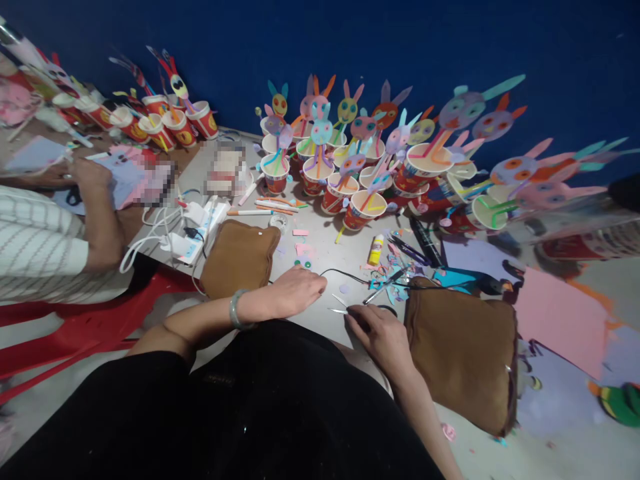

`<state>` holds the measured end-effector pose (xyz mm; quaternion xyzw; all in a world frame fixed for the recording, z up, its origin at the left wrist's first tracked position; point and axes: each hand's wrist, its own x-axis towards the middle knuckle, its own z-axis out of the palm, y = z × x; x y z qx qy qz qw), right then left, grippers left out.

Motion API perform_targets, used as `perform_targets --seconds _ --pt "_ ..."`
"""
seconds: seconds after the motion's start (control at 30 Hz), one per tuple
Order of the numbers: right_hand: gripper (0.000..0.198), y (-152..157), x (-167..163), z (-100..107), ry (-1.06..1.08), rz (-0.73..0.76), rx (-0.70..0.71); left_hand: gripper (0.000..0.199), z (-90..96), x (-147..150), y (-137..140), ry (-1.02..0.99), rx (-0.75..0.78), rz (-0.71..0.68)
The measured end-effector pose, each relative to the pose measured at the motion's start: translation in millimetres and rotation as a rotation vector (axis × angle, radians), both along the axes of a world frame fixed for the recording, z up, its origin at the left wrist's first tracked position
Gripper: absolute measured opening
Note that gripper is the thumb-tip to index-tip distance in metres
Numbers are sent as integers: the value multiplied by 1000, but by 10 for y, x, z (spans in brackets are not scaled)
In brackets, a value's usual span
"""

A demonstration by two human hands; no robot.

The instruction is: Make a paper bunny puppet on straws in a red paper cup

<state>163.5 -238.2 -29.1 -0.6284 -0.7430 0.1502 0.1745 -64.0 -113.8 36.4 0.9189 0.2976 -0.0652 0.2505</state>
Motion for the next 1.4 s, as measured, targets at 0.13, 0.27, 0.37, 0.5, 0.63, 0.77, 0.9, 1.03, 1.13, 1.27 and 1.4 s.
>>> perform_targets --seconds 0.13,0.27,0.37,0.5,0.63,0.77,0.9,1.03,1.13,1.27,1.4 --pt "31 -49 85 10 -19 16 -12 25 -95 143 2 -19 27 -61" --pt "27 -105 208 43 -5 16 -40 17 -245 196 35 -41 -10 -2" --pt "25 -140 291 70 16 20 -63 15 -341 218 69 -68 -51 89" --pt "23 -139 337 78 7 14 -80 15 -407 247 108 -109 -106 161" --pt "25 -89 285 81 -36 -4 -23 15 -419 266 139 -94 -71 163" --pt "29 -44 169 102 -15 16 49 14 -403 265 159 -41 -16 151" --pt "28 -19 41 109 -12 52 102 14 -379 258 159 -32 -17 172" --pt "28 10 -77 90 -14 84 124 15 -318 248 158 -37 -8 175" --pt "25 36 -137 75 -7 104 169 18 -234 207 152 -58 47 143" --pt "27 74 -155 51 -49 98 232 25 -145 96 73 -12 177 1" --pt "36 113 -139 -13 -142 64 231 22 -172 -7 -79 17 264 -158"
